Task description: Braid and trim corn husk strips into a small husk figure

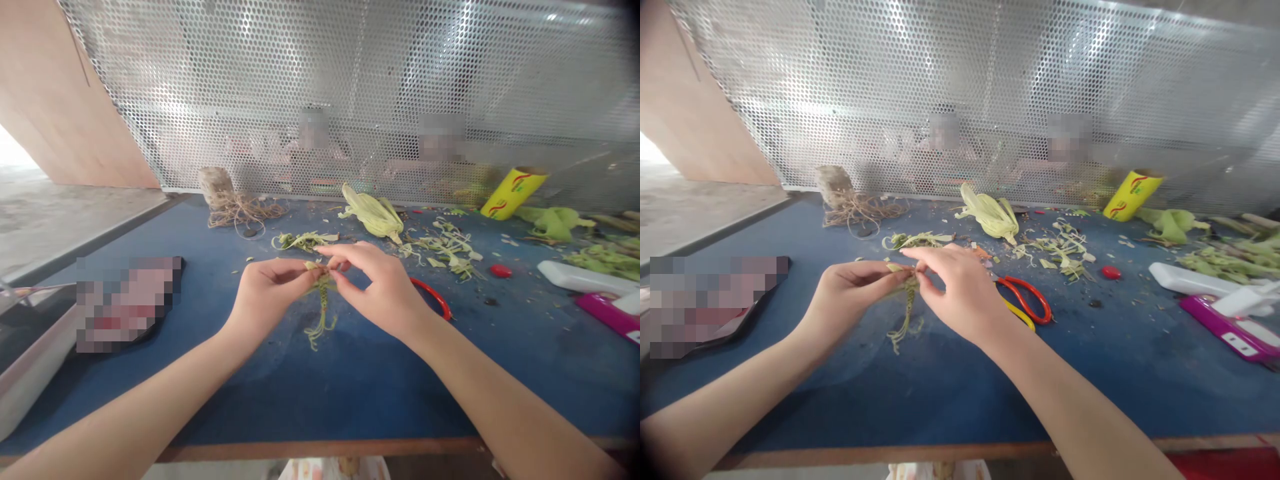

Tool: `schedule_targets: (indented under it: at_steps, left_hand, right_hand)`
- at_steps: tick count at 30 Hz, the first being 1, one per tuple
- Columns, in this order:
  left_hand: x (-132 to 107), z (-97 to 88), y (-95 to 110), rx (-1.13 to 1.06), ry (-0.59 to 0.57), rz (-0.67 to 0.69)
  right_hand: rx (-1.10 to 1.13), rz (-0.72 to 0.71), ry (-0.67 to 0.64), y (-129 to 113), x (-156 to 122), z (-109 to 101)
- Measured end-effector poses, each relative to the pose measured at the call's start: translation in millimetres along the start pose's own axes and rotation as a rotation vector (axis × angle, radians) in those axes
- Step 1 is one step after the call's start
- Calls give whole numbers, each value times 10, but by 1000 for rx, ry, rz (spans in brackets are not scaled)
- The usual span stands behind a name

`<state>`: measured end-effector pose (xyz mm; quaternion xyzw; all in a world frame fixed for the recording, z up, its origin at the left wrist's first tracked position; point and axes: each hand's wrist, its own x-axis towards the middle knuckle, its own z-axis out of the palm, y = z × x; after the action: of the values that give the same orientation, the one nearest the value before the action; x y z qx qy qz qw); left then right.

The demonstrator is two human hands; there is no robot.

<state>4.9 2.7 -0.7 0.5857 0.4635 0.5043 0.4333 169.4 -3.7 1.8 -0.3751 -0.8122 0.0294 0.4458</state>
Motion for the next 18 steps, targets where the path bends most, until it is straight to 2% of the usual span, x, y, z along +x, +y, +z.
schedule_targets:
  at_steps: [4,7,13,18]
  left_hand:
    - [32,-2,-1,-131,-21,-48]
    - [32,-6,11,-84,-39,-40]
    - [17,-39,8,-27,-155,4]
    - [33,-42,8,-25,-183,53]
  right_hand:
    - [-10,-97,-37,-4,20,-31]
    - [-30,-96,-14,-2,27,-39]
    - [-36,-86,5,10,23,-79]
    - [-58,-75,40,-7,23,-116]
